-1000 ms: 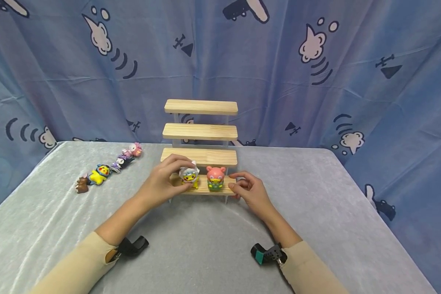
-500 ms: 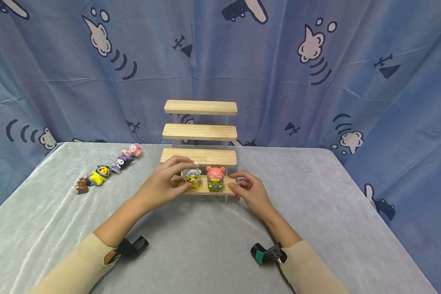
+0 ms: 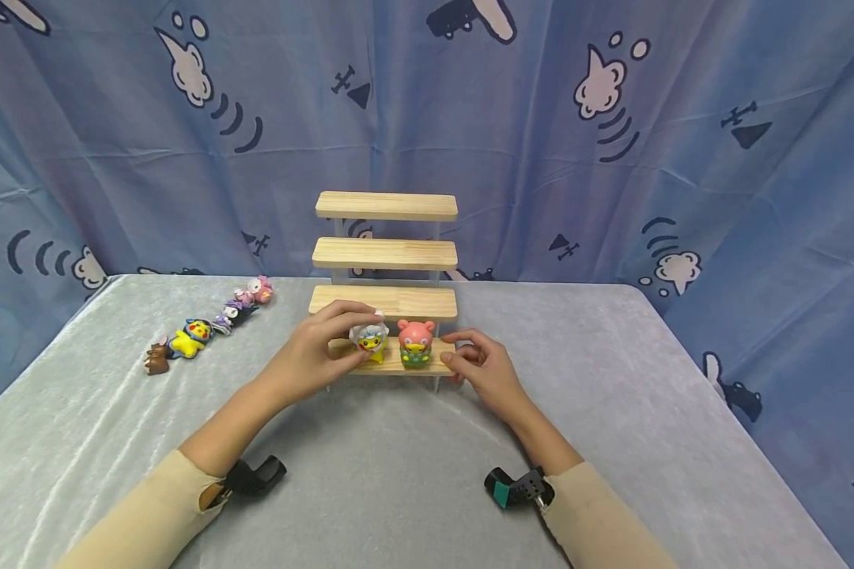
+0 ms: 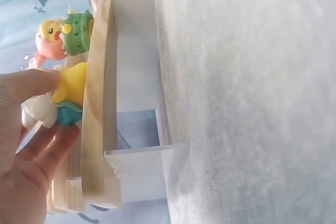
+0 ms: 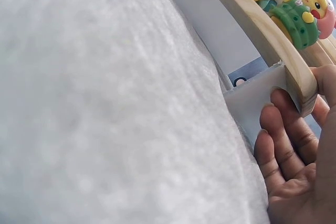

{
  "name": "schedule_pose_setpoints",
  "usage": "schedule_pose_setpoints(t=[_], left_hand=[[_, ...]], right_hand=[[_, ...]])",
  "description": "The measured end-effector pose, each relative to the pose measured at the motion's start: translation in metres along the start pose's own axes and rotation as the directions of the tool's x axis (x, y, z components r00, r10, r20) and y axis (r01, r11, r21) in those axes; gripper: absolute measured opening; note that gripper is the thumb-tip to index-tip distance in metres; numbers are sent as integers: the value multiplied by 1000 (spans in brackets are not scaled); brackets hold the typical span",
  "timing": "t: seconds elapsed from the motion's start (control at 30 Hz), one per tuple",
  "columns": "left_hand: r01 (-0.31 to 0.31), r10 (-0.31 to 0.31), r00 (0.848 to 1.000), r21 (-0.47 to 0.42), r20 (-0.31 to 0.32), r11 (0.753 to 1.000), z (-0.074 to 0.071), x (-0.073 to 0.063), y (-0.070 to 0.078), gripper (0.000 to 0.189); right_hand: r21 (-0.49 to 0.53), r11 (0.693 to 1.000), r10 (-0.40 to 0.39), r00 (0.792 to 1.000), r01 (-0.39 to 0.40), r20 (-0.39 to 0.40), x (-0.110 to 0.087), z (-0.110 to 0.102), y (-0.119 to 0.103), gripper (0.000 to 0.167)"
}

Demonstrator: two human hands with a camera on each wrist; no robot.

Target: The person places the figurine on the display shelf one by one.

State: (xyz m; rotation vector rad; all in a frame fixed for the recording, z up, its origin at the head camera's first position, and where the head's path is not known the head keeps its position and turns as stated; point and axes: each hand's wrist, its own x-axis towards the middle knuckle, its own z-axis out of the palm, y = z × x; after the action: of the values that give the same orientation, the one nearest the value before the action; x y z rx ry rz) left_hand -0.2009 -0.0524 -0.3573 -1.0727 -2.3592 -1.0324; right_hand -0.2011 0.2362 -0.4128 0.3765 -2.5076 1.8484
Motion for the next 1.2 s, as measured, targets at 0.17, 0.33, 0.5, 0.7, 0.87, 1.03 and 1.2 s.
schedule_pose_setpoints(t=[0.17, 0.33, 0.5, 0.7, 0.87, 1.03, 1.2], left_hand=[[19, -19, 1000, -32, 9, 999, -1, 0, -2, 46], [31, -31, 999, -16, 21, 999, -3, 0, -2, 48], [49, -48, 999, -7, 22, 999, -9, 0, -2, 50], [97, -97, 995, -17, 33, 995, -17, 0, -2, 53], [129, -126, 990, -41, 66, 991, -33, 0, 1, 55], [160, -160, 986, -8, 48, 987, -51, 1, -1, 52], [191, -191, 981, 38, 11, 981, -68, -2, -8, 44]], right_hand=[[3, 1000, 3, 1000, -3, 4, 1, 0, 0, 36], [4, 1000, 11, 1000, -11, 4, 1, 1, -1, 36], [3, 1000, 17, 1000, -17, 6, 2, 2, -2, 37], [-3, 1000, 6, 1000, -6, 7, 2, 3, -1, 36], [-5, 1000, -10, 1000, 10, 11, 2, 2, 1, 33], [15, 998, -57, 998, 57, 14, 2, 0, 3, 31], [19, 998, -54, 998, 54, 18, 0, -1, 3, 31]])
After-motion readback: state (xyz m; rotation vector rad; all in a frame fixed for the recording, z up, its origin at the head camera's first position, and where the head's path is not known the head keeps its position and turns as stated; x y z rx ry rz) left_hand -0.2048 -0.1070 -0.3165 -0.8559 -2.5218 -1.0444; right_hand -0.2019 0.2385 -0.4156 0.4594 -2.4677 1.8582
